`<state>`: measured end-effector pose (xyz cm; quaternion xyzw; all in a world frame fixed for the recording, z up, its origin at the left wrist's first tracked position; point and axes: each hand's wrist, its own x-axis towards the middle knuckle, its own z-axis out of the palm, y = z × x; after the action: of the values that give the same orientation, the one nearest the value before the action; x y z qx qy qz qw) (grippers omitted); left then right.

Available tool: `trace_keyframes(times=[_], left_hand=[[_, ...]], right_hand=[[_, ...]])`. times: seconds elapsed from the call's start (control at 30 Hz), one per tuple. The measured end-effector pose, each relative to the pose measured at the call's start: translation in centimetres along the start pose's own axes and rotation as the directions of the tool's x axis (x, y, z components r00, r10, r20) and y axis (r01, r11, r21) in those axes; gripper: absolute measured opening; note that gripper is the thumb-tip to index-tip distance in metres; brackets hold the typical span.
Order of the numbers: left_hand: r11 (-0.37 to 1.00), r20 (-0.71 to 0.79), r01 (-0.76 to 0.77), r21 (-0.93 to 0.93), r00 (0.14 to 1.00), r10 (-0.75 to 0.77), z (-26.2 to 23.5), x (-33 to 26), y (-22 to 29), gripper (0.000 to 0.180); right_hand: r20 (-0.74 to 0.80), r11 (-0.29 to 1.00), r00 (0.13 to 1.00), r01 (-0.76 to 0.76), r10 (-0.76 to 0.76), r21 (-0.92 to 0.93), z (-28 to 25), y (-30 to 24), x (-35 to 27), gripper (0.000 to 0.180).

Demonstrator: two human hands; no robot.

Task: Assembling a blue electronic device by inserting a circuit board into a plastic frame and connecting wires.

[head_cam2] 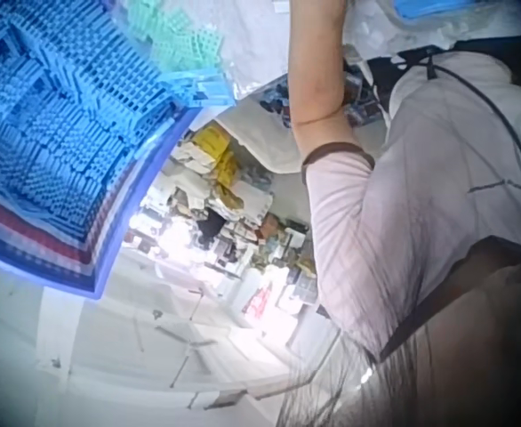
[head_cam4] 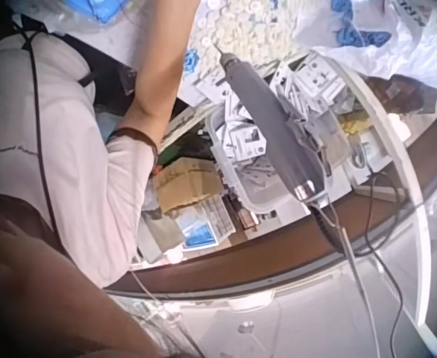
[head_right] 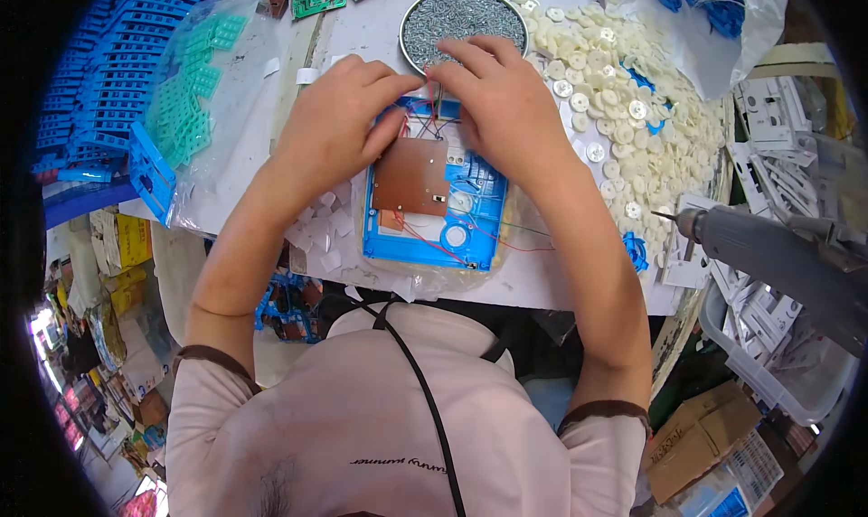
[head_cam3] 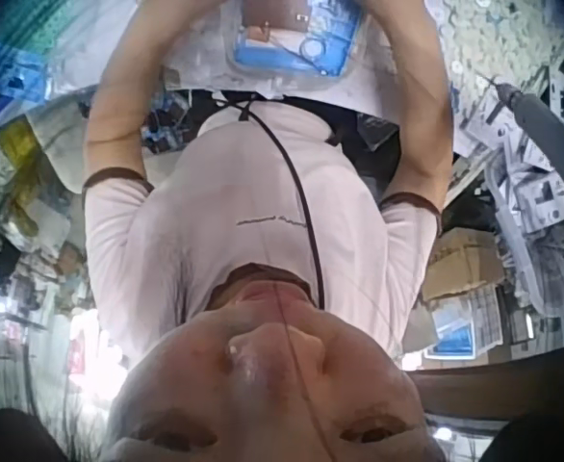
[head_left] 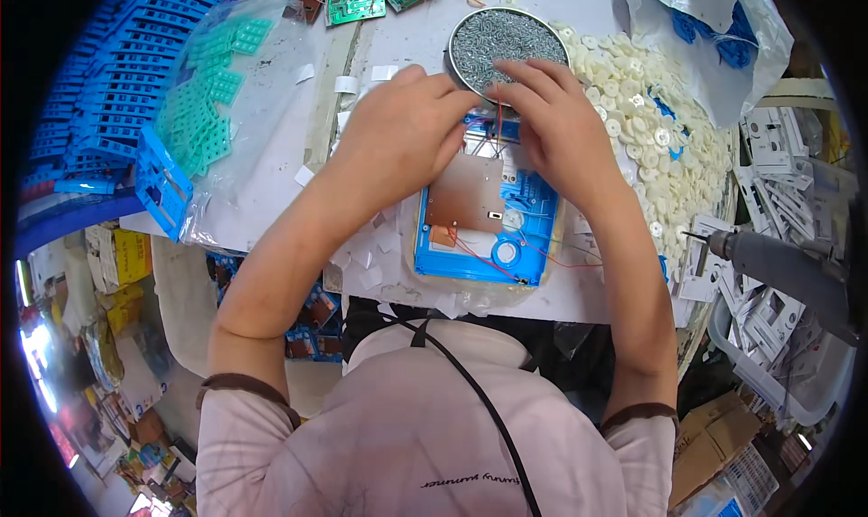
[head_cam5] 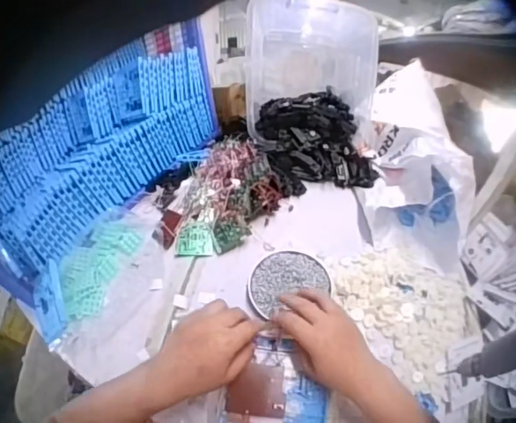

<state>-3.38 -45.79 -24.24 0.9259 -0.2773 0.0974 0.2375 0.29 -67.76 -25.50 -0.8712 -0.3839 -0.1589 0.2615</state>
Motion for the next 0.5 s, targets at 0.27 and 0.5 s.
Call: trace_keyframes(times=[0.27,0.5], left_hand=[[0.98,0.112,-0.135,0.148,0.987,0.119,-2.0,0.5,-1.8,0.018],[0.868,0.294,0.283,-0.409,0.941,-0.169,-2.1,2.6,-0.7,0.015]], right_hand=[[0.032,0.999,0.999,-0.013,0.014,-0.052,-1.1,-0.9,-0.6,0.02],[0.075,0.993,0.99,-0.114,0.116,-0.037,-1.7,-2.3,-2.9,0.016]])
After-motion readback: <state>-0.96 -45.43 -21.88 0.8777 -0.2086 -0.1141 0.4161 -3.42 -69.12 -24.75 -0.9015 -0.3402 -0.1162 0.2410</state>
